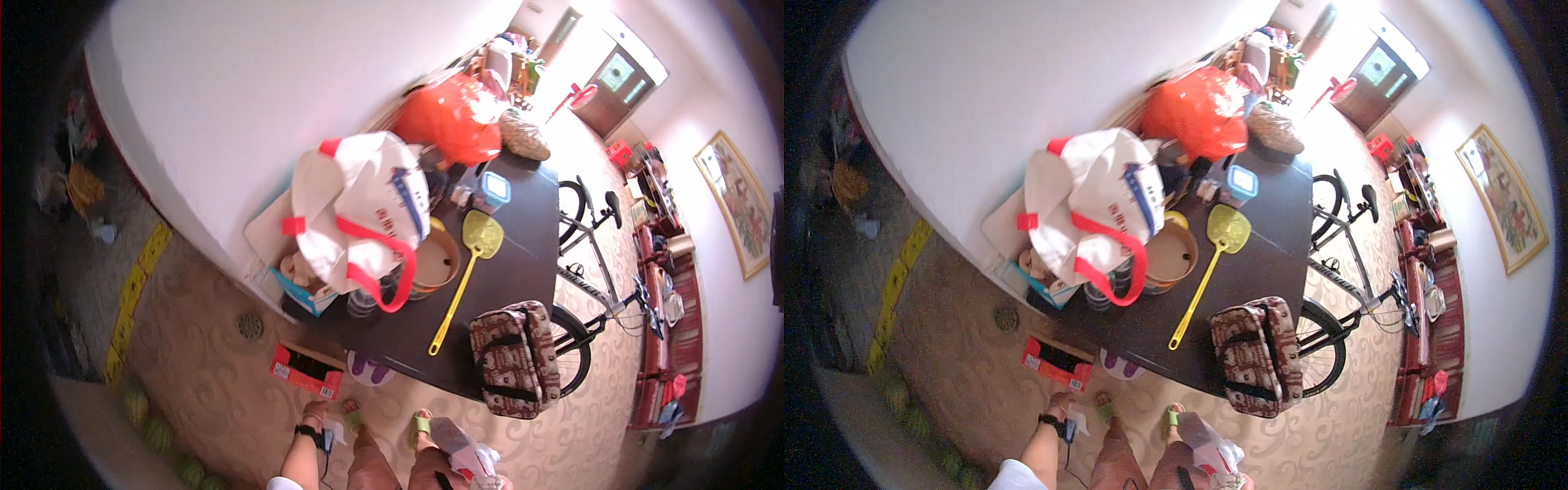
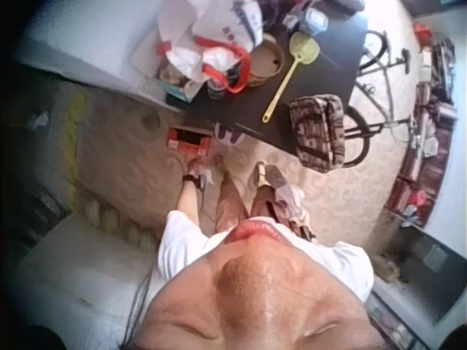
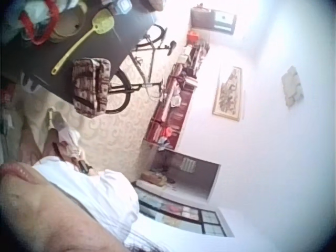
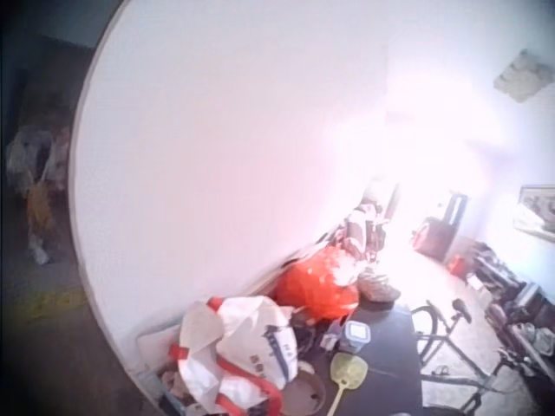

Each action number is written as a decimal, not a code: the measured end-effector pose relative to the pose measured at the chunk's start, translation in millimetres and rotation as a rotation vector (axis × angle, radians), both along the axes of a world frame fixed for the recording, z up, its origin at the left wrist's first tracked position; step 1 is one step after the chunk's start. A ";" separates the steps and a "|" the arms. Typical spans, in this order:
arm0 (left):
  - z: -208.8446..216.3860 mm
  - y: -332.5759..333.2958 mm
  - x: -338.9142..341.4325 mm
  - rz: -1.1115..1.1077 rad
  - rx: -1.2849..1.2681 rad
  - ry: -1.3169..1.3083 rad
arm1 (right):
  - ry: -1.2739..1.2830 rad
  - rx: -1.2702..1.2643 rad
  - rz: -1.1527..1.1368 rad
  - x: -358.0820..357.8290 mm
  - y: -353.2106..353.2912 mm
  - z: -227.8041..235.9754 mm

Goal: The recorder prepares items, handles a bag, and moves through different rooms of a house.

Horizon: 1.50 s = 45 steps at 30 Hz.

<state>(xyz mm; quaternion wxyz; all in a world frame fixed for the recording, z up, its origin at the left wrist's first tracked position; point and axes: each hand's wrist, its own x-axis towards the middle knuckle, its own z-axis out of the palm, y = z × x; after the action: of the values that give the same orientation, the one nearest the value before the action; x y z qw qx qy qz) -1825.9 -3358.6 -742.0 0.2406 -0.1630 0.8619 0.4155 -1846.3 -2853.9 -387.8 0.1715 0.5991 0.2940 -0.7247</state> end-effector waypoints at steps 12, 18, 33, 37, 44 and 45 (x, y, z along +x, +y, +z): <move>352.7 170.3 -202.8 0.156 -0.057 0.104 | 0.133 -0.129 -0.133 4.0 58.6 4.2; 345.3 243.1 -272.4 0.201 -0.424 0.169 | 0.062 -0.022 -0.012 -26.9 133.4 11.4; 329.5 280.9 -287.3 0.104 -0.629 -0.154 | 0.421 -0.054 -0.100 -109.2 241.3 57.7; 354.9 268.6 -255.8 0.201 -0.462 -0.100 | 0.582 0.109 0.000 -153.6 227.8 135.4; 383.4 252.9 -189.2 0.321 -0.394 -0.172 | 0.834 0.093 0.101 -225.0 207.1 254.6; 369.6 244.9 -176.3 0.334 -0.393 -0.182 | 0.828 0.088 0.116 -238.5 195.6 271.3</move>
<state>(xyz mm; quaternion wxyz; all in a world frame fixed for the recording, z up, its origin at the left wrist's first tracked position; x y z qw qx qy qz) -2002.2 -3113.7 -372.5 0.2091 -0.3833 0.8619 0.2577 -2084.8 -2658.3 -116.5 0.0537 0.2466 0.4019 -0.8802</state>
